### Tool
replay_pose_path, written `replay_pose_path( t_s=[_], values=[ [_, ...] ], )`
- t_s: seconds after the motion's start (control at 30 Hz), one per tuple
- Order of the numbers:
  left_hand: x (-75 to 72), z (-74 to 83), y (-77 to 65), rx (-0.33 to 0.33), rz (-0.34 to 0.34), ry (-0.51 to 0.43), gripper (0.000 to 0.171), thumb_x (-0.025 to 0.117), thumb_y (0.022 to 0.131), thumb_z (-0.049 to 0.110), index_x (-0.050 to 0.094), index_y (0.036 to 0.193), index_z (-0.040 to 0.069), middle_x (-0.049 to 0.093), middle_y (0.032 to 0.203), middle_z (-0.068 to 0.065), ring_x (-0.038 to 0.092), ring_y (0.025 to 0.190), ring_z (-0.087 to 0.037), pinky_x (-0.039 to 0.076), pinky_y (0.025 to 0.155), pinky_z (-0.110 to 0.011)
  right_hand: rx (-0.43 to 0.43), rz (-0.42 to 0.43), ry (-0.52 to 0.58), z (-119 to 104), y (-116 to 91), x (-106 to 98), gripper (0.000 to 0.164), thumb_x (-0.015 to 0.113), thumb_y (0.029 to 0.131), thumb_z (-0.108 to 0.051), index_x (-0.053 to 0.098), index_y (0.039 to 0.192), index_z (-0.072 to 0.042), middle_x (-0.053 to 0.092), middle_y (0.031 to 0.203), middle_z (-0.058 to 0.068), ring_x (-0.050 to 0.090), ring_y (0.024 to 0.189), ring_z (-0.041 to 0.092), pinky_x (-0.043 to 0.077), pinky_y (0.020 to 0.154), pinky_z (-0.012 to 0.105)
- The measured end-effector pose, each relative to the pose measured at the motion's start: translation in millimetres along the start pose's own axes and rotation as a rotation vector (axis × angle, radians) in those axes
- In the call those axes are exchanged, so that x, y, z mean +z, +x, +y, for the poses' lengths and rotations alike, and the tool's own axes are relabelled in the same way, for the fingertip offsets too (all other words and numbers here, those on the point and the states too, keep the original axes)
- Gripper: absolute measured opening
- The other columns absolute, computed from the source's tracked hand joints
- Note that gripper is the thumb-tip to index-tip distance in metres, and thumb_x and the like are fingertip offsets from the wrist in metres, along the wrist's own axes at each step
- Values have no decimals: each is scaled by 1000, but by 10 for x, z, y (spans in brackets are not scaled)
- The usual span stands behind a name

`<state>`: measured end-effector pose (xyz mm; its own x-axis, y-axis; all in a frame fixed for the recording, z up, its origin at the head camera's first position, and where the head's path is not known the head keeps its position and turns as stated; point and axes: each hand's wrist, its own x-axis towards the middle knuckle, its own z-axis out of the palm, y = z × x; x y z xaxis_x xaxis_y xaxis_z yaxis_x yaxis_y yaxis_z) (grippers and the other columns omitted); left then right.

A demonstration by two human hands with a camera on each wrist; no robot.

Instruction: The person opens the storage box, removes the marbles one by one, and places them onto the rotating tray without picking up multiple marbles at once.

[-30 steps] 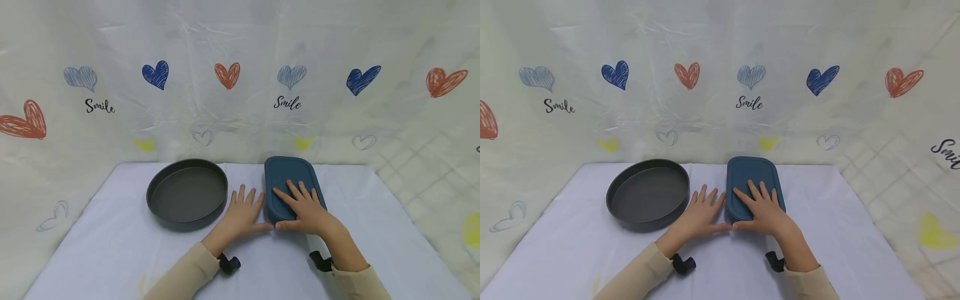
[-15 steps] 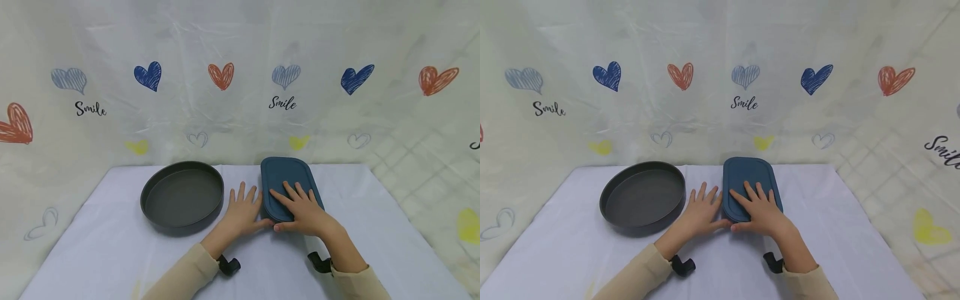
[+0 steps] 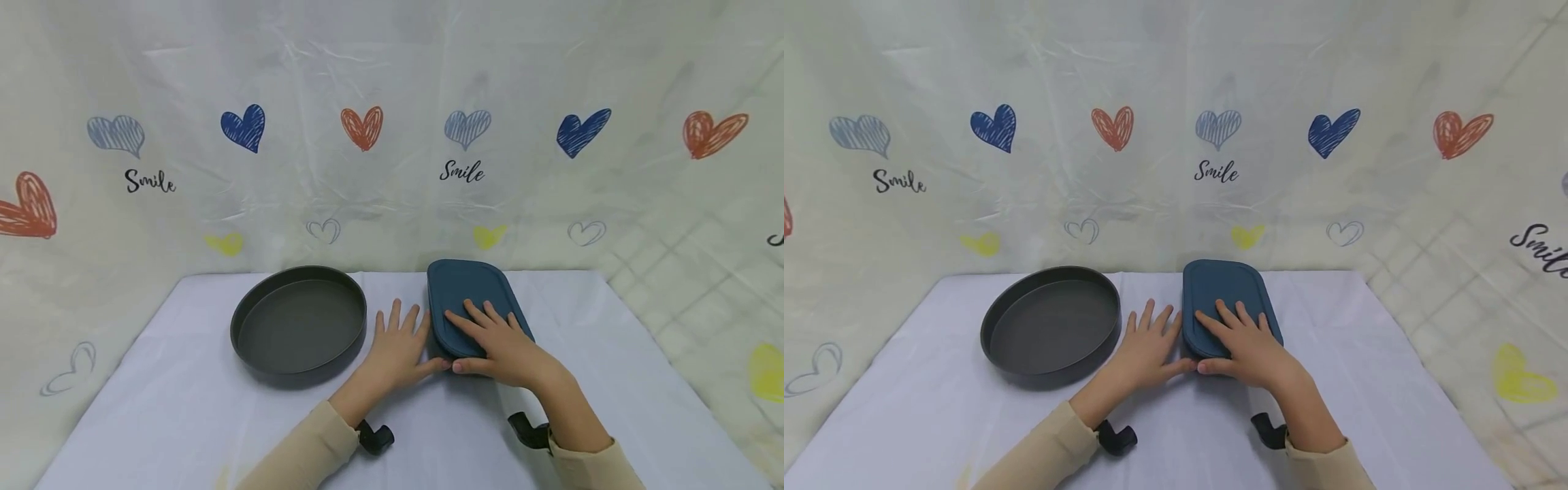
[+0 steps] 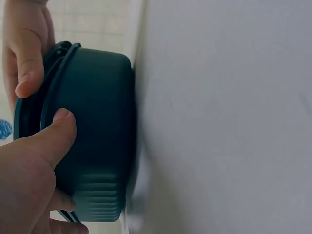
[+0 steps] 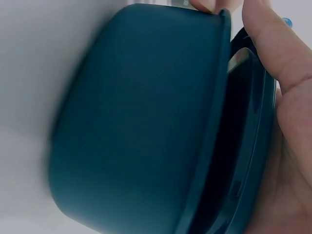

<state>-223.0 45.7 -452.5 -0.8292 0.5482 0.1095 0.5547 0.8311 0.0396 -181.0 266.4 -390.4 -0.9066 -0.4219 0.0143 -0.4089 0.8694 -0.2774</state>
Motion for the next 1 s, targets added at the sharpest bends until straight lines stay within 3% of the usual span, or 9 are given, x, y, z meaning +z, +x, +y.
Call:
replay_pose_path(
  t_s=[0.37,0.7,1.0],
  values=[
    [23,11,7,4,6,-40,100,34,87,84,28,158,14,26,163,-13,8,151,-46,18,113,-70,2,44,86,-16,-64,-178,72,56,96,-56,33,157,-27,25,162,18,17,147,51,13,107,77],
    [-44,2,-6,5,20,-38,96,39,88,81,31,157,15,30,162,-13,12,150,-47,21,112,-70,-34,142,222,105,-98,-345,61,51,104,-41,26,158,-29,28,163,8,26,148,40,28,108,69],
    [-30,-32,-11,13,47,-42,94,41,89,80,34,156,14,33,160,-14,16,149,-48,23,110,-70,-63,244,251,192,-100,-400,54,46,107,-28,27,158,-26,38,157,12,41,140,39,37,105,64]
  ],
)
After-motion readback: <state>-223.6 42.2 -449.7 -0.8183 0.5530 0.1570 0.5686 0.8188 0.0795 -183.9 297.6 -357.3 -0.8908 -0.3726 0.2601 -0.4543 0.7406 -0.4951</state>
